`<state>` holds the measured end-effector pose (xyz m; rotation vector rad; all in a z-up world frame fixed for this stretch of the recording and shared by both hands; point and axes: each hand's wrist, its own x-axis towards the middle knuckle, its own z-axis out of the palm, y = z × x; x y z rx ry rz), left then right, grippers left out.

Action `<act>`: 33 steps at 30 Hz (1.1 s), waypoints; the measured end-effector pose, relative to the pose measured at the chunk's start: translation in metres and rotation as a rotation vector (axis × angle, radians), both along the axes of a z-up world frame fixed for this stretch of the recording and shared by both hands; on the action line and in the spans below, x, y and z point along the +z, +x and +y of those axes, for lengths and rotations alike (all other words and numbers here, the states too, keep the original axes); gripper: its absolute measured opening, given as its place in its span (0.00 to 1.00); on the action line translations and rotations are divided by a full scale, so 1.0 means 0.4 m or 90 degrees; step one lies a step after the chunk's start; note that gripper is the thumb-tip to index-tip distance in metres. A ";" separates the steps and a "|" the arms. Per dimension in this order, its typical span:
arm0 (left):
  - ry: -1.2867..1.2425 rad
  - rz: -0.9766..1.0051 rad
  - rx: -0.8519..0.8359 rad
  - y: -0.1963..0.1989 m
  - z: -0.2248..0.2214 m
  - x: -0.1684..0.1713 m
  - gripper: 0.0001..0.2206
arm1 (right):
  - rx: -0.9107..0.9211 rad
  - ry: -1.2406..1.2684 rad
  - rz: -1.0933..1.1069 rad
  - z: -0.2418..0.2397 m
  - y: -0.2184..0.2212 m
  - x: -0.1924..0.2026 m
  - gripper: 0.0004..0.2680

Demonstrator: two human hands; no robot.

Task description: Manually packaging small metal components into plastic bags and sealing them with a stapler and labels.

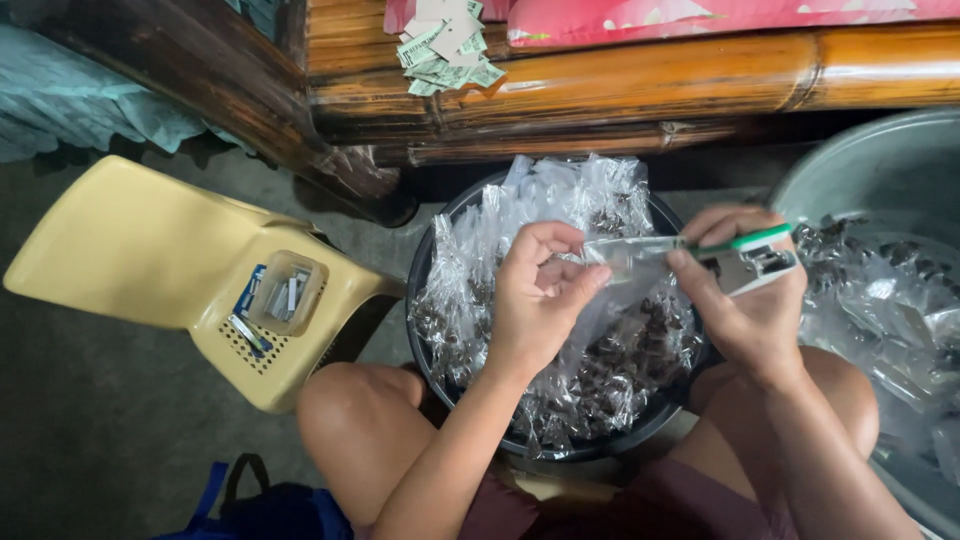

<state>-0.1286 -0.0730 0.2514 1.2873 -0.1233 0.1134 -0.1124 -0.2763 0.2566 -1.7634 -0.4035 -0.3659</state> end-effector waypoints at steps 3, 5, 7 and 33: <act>0.080 -0.025 0.036 0.004 -0.014 -0.009 0.15 | -0.047 0.018 -0.089 0.019 0.016 0.017 0.11; 0.159 -0.051 0.056 0.007 -0.035 -0.030 0.15 | -0.076 0.094 -0.100 0.040 0.014 0.032 0.09; 0.252 -0.269 0.130 0.025 -0.069 -0.075 0.14 | -0.105 0.026 0.015 0.062 0.015 0.047 0.07; 0.255 -0.132 -0.169 0.331 -0.062 -0.096 0.13 | -0.166 0.102 0.283 -0.122 0.122 -0.109 0.09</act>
